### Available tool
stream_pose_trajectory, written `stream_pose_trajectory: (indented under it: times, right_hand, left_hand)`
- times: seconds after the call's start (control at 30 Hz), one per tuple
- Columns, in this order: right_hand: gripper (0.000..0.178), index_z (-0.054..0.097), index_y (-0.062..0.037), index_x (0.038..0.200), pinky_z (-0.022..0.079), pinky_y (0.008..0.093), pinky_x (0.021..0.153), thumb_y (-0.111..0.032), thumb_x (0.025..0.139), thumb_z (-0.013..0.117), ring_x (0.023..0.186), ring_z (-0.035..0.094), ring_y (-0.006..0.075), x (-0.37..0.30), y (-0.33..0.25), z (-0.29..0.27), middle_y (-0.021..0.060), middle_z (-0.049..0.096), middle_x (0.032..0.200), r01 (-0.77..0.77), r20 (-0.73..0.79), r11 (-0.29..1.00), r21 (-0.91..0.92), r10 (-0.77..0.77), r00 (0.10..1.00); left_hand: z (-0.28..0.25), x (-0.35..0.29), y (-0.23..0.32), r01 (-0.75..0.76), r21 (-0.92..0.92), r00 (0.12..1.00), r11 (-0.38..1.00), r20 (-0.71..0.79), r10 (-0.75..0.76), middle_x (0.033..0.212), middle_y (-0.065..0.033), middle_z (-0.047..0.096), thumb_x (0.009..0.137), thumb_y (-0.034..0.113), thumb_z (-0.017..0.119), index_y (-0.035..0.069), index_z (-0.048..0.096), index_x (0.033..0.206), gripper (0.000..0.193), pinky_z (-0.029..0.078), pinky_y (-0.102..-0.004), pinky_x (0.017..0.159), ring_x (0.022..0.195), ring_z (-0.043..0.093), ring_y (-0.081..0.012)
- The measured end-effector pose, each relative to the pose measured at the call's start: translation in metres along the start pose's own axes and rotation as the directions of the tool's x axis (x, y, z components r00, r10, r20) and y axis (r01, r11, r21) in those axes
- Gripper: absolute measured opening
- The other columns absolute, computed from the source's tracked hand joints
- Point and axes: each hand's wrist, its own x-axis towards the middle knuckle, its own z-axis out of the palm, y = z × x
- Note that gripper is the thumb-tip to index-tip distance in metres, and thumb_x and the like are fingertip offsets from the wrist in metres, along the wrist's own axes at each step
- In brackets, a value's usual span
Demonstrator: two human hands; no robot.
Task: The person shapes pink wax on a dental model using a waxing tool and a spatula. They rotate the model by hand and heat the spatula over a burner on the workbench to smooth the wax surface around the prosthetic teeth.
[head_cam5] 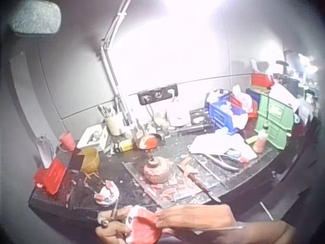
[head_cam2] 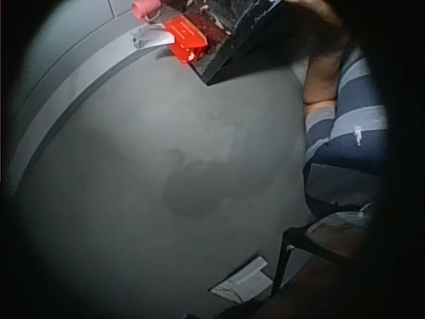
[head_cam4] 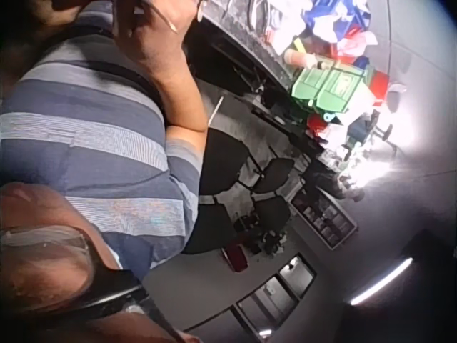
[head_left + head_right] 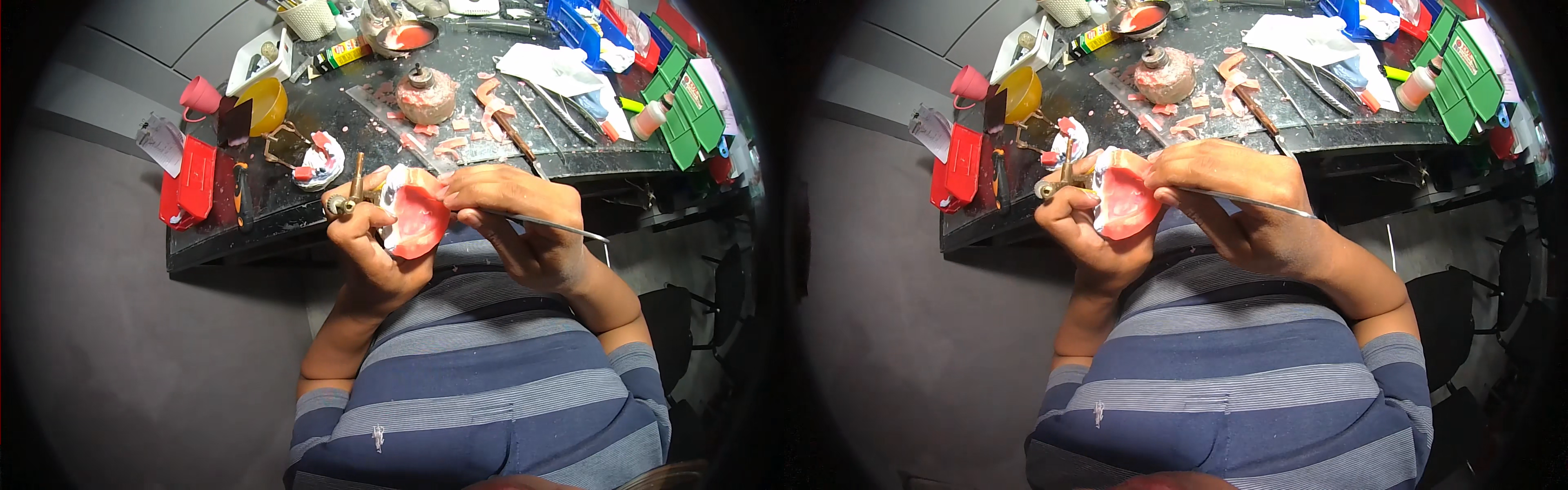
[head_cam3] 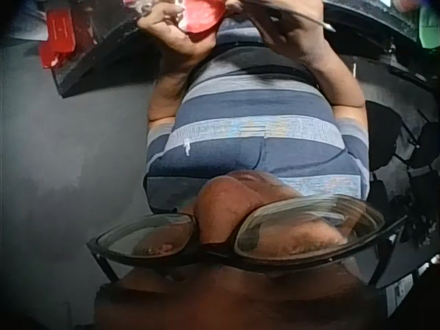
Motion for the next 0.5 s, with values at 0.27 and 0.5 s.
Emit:
stream_pose_trajectory:
  times: [0.27,0.5]
  right_hand:
    - [0.014,0.074,0.0045,0.106,0.062,0.0391,0.088,0.003,0.092,0.075,0.1,0.077,0.0323,-0.001,-0.001,0.004,0.0175,0.077,0.105,-0.025,-0.017,0.999,-0.033,0.024,1.0]
    - [0.015,0.073,0.0071,0.108,0.062,0.037,0.088,0.003,0.094,0.071,0.1,0.077,0.031,-0.007,0.003,0.011,0.0204,0.077,0.104,-0.079,-0.054,0.994,0.082,0.084,0.995]
  left_hand:
    - [0.004,0.001,0.002,-0.009,-0.059,0.997,0.998,-0.079,0.005,0.116,-0.0224,0.054,0.076,-0.005,0.087,0.005,0.036,0.113,0.063,0.047,-0.0475,0.1,0.111,0.056,-0.0346]
    - [0.006,0.001,0.004,0.011,-0.021,0.995,1.0,-0.097,-0.013,0.114,-0.0209,0.048,0.075,-0.005,0.086,0.005,0.036,0.114,0.064,0.048,-0.0504,0.101,0.114,0.054,-0.0373]
